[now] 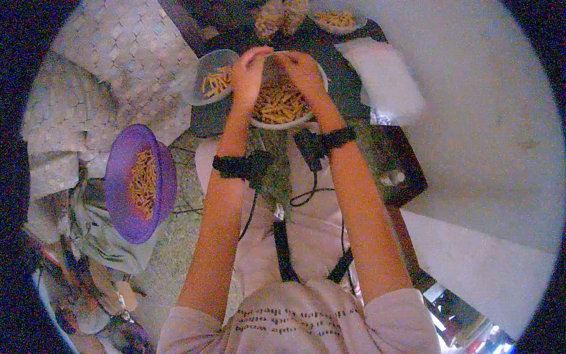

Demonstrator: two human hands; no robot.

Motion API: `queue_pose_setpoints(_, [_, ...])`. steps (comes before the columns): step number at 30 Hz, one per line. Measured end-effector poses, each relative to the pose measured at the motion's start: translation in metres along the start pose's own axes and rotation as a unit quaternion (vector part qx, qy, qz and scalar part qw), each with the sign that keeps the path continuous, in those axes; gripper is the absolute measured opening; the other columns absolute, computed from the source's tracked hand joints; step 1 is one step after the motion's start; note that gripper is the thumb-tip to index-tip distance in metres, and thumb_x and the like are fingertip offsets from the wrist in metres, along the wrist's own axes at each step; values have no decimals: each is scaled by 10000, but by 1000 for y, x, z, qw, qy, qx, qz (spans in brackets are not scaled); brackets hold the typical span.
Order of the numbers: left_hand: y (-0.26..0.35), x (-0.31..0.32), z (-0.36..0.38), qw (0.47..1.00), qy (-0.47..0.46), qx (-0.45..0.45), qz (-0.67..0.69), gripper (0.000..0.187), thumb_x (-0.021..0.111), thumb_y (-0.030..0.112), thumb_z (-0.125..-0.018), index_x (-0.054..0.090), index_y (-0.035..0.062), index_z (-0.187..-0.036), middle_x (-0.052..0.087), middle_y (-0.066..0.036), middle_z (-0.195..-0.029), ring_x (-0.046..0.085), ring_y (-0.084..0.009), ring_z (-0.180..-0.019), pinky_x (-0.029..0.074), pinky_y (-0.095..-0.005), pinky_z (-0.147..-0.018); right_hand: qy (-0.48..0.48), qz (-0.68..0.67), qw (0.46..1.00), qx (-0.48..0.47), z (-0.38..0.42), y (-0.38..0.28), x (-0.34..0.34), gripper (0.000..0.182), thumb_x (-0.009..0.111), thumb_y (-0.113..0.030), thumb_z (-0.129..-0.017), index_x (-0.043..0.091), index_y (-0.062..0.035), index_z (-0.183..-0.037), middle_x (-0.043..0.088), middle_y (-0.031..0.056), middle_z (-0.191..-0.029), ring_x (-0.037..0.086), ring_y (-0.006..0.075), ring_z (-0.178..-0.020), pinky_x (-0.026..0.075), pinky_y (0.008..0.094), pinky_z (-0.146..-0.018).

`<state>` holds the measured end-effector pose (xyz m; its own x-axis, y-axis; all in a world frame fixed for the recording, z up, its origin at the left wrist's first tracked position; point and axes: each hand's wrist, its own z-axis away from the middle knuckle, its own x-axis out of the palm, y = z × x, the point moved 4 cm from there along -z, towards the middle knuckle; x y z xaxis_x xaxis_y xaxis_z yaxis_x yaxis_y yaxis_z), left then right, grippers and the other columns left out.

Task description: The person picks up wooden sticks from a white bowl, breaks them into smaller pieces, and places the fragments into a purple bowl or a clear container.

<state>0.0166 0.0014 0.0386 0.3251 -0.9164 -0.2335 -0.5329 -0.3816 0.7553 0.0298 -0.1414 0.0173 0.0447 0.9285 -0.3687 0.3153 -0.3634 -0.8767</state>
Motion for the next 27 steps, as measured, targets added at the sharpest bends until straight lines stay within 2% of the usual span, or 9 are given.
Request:
queue_pose_setpoints(3, [7,7,4,996,-33,27,-73,173,546,152,-813,673,83,-907,658,-98,-868,614,-267,-849,460,-342,-796,1,-15,1000,-3,-7,14,1,375,517,-369,-858,665,-43,-969,647,173,-949,622,328,-887,478,372,-775])
queue_pose_setpoints(6, [1,9,1,994,-22,58,-91,176,557,170,-803,675,101,-913,656,-101,-886,601,-287,-865,455,-369,-808,-20,-15,999,30,-7,14,2,368,462,-345,-891,649,-39,-975,644,182,-928,617,352,-861,478,400,-757])
queue_pose_setpoints(9, [11,10,5,991,-51,43,-113,176,573,200,-801,677,105,-907,658,-96,-884,599,-288,-867,450,-379,-814,-17,78,996,26,-5,6,1,375,377,-323,-931,622,-43,-986,636,196,-896,607,370,-842,473,431,-734])
queue_pose_setpoints(12, [3,10,4,988,-77,1,-133,214,611,215,-817,657,59,-956,657,-101,-983,612,-237,-955,453,-316,-846,0,79,997,-25,-15,26,7,383,309,-295,-958,598,-45,-985,625,214,-873,598,379,-835,466,454,-729])
queue_pose_setpoints(15, [7,6,3,997,-36,-12,-66,161,616,188,-799,671,66,-890,667,-84,-888,626,-221,-756,480,-326,-717,12,62,997,-49,-17,30,6,413,293,-298,-962,618,-46,-989,637,196,-898,611,348,-819,477,412,-727])
queue_pose_setpoints(18, [18,-4,2,998,40,-46,-7,141,622,138,-812,637,29,-901,666,-85,-854,622,-158,-713,485,-289,-644,-52,-102,993,32,-16,28,7,370,347,-268,-946,630,-37,-1002,654,151,-925,623,291,-801,483,352,-737])
queue_pose_setpoints(21, [-2,-11,-1,976,109,-133,137,194,608,107,-833,556,22,-999,652,-88,-810,615,-145,-712,486,-272,-621,-35,-161,985,45,-8,20,5,342,422,-284,-935,647,-45,-1029,655,51,-913,586,126,-787,453,250,-700])
queue_pose_setpoints(24, [-10,-21,3,927,197,-191,254,344,601,96,-840,427,45,-1133,638,-124,-845,619,-168,-714,491,-271,-622,-1,-76,997,25,-9,21,6,286,451,-241,-922,644,-61,-1033,644,32,-909,573,103,-803,445,229,-682])
queue_pose_setpoints(27, [-12,-30,1,909,291,-141,264,481,611,83,-834,326,59,-1221,615,-165,-965,619,-182,-739,498,-270,-666,5,-99,995,-17,-8,18,3,265,470,-233,-917,643,-63,-1024,632,15,-901,548,85,-790,437,227,-667])
